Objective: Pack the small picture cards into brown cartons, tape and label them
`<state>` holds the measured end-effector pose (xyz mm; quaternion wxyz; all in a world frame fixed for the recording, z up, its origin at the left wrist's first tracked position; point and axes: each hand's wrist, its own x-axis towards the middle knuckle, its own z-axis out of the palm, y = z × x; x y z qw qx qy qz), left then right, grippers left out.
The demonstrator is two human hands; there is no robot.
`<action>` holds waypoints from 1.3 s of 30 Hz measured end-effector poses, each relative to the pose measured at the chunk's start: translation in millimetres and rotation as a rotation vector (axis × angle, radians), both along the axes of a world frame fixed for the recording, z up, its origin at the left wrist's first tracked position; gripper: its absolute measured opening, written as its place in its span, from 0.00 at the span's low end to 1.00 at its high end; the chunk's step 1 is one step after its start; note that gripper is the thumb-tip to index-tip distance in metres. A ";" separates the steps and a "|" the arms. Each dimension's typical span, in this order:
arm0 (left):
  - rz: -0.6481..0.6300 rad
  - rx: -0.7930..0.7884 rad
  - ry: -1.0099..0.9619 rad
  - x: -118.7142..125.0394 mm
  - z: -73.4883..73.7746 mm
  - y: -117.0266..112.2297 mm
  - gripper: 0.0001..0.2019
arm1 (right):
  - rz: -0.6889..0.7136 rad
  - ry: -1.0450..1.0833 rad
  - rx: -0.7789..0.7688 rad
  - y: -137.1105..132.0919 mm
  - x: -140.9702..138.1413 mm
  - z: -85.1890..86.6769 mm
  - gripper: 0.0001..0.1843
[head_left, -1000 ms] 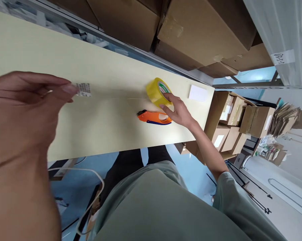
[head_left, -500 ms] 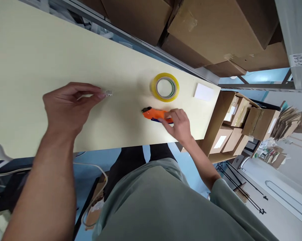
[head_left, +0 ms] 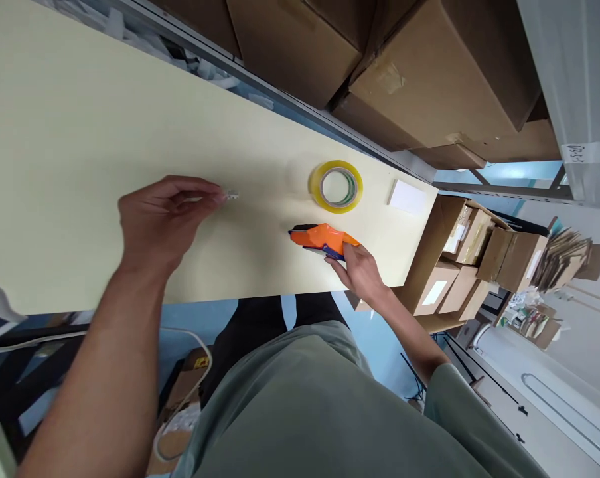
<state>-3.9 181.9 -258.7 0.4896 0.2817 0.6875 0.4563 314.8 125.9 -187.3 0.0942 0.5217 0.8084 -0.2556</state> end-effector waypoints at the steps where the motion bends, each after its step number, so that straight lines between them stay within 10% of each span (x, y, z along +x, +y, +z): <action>1: 0.004 -0.005 -0.007 0.0 -0.2 0.2 0.10 | -0.013 0.027 0.011 0.5 2.8 4.9 0.20; 11: 0.030 -0.013 -0.047 -1.5 -2.3 1.6 0.10 | 0.047 0.015 0.206 48.3 23.9 25.4 0.28; 22: 0.041 -0.041 -0.043 -2.5 2.0 7.4 0.08 | 0.401 -0.003 0.055 119.3 26.1 41.7 0.36; 39: 0.118 0.059 -0.112 -2.2 -7.7 4.3 0.09 | 0.526 -0.035 -0.084 150.0 15.4 43.0 0.28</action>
